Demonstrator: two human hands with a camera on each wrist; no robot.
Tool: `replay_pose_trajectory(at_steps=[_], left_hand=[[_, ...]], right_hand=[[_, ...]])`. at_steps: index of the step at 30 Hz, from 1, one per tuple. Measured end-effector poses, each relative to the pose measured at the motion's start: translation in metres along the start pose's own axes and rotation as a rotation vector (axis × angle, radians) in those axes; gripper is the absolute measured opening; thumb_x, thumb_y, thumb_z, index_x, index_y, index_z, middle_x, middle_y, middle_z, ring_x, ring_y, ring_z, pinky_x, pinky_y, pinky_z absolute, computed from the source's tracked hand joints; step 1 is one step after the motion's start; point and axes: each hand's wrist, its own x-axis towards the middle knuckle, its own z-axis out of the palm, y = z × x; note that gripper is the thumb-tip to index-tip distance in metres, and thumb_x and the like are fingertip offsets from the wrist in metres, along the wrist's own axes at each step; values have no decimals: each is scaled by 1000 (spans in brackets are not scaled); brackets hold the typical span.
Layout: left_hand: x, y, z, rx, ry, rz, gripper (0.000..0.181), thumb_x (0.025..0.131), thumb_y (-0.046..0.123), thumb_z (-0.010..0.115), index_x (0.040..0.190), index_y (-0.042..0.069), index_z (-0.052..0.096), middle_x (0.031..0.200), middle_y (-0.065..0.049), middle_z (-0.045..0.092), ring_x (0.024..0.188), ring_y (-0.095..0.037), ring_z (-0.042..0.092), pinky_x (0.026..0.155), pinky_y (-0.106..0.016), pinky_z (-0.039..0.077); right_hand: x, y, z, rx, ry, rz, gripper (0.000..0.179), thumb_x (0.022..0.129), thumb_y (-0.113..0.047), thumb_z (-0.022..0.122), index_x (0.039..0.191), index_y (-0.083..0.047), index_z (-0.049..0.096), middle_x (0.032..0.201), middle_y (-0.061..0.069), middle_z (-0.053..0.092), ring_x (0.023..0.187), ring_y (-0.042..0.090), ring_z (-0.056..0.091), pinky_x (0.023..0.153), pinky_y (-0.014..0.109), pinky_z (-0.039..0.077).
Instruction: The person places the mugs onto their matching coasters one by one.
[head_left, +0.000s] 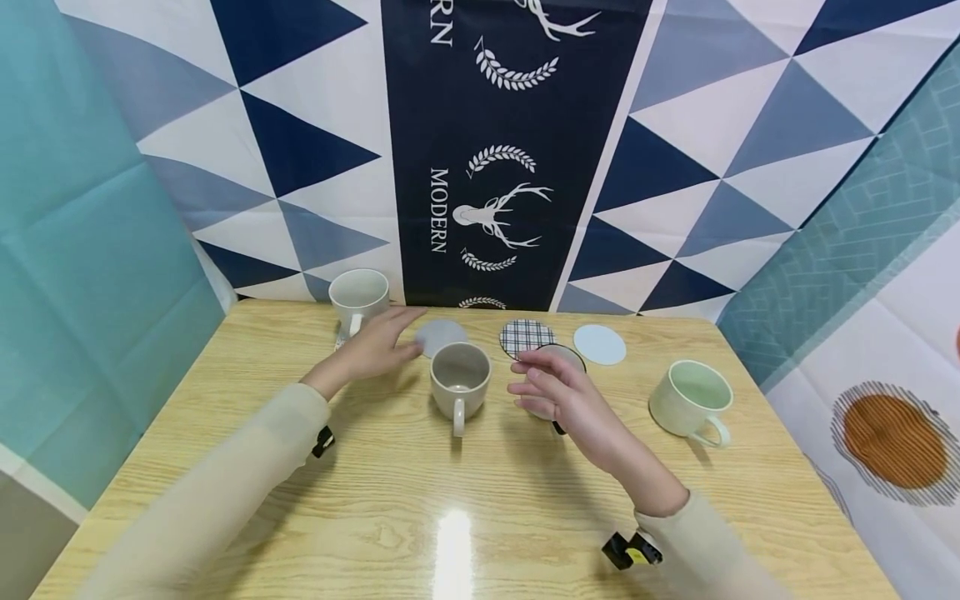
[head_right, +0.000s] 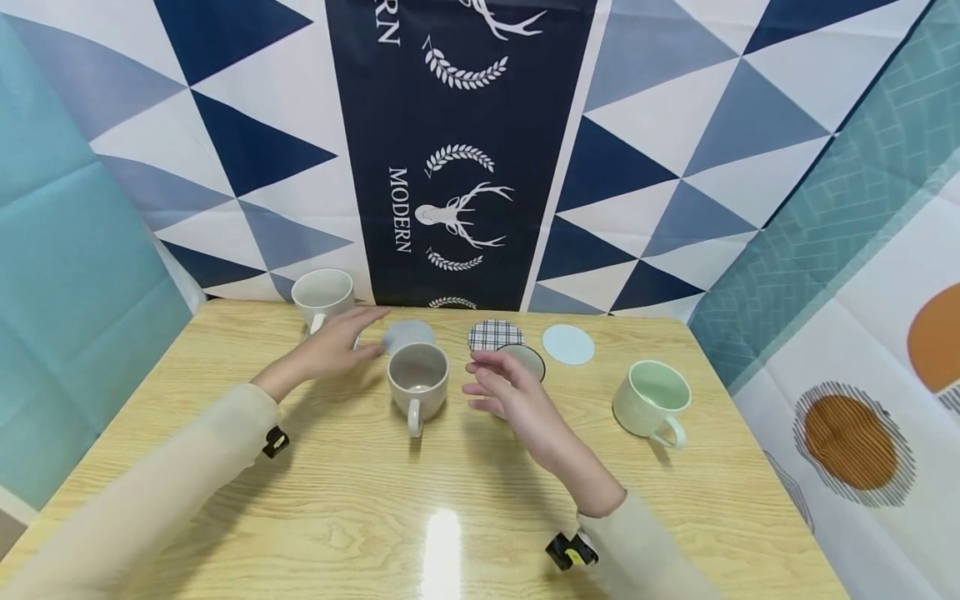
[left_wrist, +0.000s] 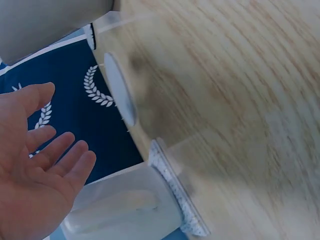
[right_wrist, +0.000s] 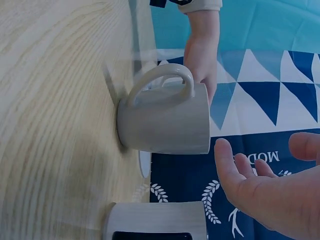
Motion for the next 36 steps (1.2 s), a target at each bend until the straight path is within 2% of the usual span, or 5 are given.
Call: replay_pose_trajectory(at_steps=[8,16,23,36], left_hand=[[7,-8,10,27,-53,-59,72,101,21,73,162,3,41,163,-25,44,151,-45,41,124,-61,34],[13,-7,15,62,-75,-95,76,100,23,74,163,1,37,161,-28,45,147,-47,45,122,-62,37],[16,-8,19,64,-151,-147,77,102,27,72,164,1,35,162,-28,44,149,-45,44,123,-59,36],[23,-12,27,66,-211,-170,77,104,26,69,164,-3,32,160,-30,43,147,-45,46,124,-56,36]], right_hand=[[-1,5,0,14,-10,6,51,115,-24,45,156,4,38,152,24,47,132,35,61,109,36,55],[-1,10,1,39,-5,10,48,115,-21,45,156,4,38,152,25,46,134,41,59,108,37,56],[0,14,2,46,-6,16,48,115,-20,45,155,4,39,151,25,47,132,38,61,108,37,56],[-2,16,2,69,-17,39,48,115,-19,45,155,5,37,153,27,43,132,38,60,109,35,55]])
